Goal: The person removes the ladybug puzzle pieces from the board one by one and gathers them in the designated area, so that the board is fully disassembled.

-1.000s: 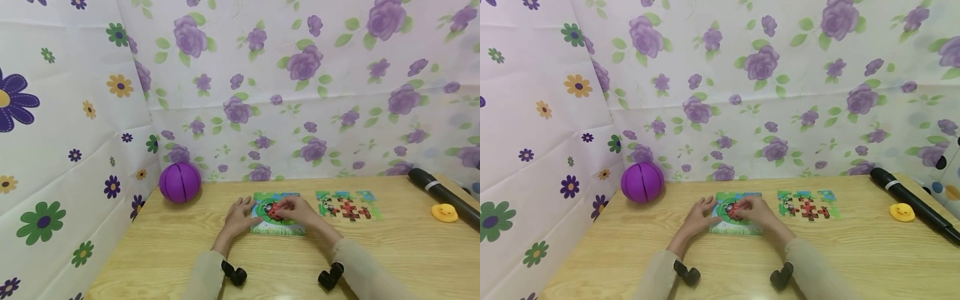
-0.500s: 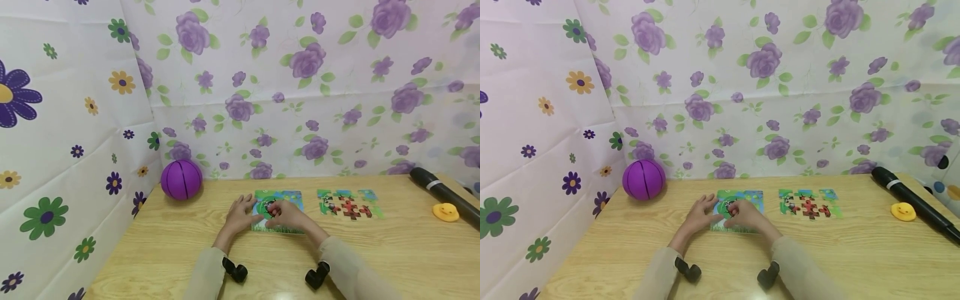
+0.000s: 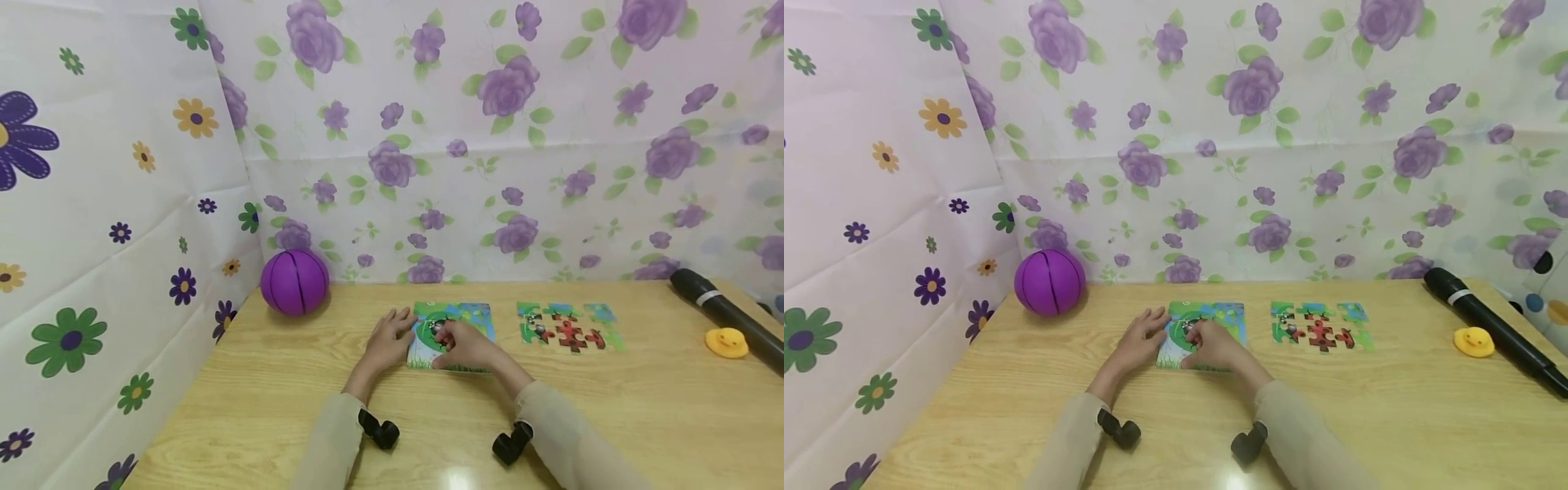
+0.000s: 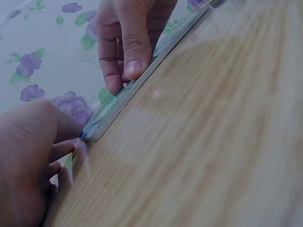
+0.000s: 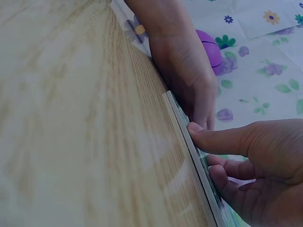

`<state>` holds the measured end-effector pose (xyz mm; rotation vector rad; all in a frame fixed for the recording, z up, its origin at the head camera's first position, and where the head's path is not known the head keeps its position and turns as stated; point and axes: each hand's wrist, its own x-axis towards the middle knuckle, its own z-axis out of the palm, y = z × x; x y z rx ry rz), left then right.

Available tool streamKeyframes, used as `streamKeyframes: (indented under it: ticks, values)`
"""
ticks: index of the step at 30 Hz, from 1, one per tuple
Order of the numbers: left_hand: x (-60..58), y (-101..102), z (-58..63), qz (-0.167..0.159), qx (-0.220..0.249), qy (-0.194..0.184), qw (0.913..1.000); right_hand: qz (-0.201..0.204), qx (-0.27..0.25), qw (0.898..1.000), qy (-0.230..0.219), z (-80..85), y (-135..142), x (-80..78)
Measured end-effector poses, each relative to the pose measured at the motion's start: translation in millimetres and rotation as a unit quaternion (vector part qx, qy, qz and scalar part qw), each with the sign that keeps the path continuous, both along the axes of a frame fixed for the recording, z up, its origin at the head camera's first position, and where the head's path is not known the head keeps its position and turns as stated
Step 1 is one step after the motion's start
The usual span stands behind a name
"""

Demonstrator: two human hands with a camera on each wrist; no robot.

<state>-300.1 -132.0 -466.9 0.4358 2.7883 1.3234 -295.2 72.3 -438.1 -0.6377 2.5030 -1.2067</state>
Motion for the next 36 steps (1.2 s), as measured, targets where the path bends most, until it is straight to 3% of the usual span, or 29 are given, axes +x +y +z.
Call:
streamKeyframes:
  ticks: [10,18,22,31,36]
  values:
    - [-3.6,-5.6,-0.8,0.009,-0.003,0.008,0.9999,0.009,-0.022,1.0,-0.018,0.2,-5.6,-4.3]
    - [-2.8,-2.5,-0.4,0.003,-0.013,0.006,0.9999,-0.055,-0.067,0.996,-0.025,-8.8,-4.5,-3.4]
    - [-2.5,-0.4,1.8,0.002,-0.017,0.008,0.9998,-0.067,-0.092,0.993,-0.026,-12.0,-1.8,-4.5]
    - [0.3,0.1,4.1,-0.006,-0.006,0.004,1.0,-0.085,-0.093,0.992,-0.014,-7.0,-2.0,2.2]
    - [1.3,-0.4,2.6,-0.006,0.0,0.002,1.0,-0.091,-0.12,0.987,-0.055,-1.5,-0.9,2.5]
